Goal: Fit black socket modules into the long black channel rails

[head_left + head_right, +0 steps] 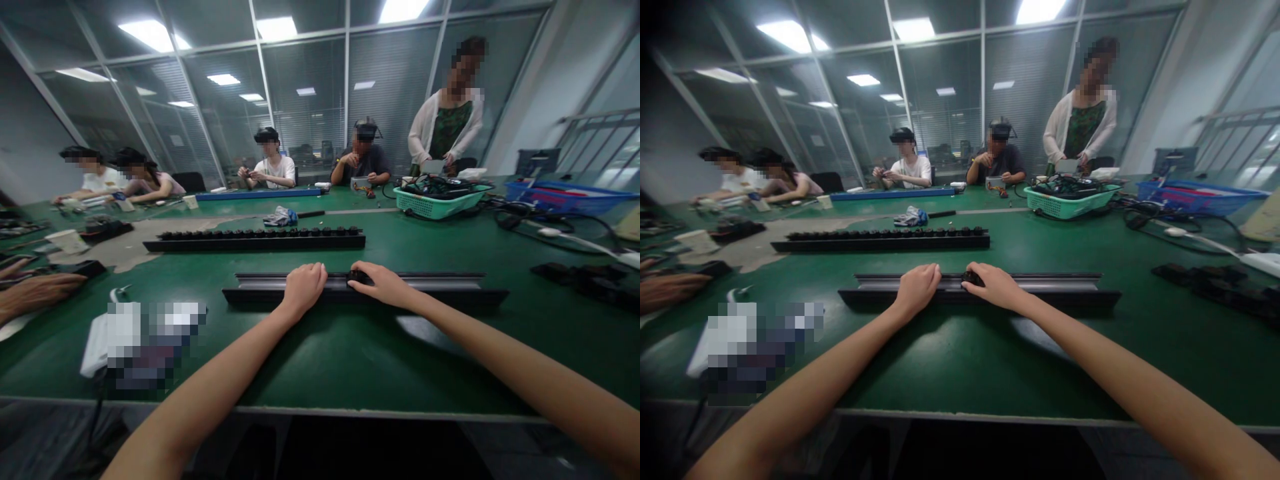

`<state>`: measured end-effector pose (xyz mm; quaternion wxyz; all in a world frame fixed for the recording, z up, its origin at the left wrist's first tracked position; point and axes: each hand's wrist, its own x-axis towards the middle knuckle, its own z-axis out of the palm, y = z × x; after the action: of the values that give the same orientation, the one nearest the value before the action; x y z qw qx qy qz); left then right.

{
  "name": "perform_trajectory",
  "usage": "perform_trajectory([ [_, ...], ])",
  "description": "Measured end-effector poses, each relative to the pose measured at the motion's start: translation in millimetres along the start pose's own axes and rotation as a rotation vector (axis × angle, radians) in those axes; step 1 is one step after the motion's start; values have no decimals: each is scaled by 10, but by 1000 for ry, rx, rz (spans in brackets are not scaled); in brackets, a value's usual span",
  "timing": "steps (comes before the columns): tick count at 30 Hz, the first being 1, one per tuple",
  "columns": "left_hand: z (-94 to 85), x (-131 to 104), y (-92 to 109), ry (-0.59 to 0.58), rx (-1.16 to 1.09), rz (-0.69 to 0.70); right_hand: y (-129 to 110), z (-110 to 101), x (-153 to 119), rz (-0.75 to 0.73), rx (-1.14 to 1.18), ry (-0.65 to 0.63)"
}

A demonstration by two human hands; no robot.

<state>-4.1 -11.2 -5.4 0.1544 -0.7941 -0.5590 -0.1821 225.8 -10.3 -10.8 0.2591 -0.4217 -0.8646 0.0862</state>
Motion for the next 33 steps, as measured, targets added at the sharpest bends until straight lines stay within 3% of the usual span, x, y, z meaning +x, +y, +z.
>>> perform_trajectory([
  [16,-8,13,11,-11,-10,-13,316,-316,-493,119,-56,27],
  [23,13,59,19,-34,28,-26,487,-264,-395,87,-112,89],
  [33,6,45,5,10,34,24,382,-275,-475,105,-96,87],
])
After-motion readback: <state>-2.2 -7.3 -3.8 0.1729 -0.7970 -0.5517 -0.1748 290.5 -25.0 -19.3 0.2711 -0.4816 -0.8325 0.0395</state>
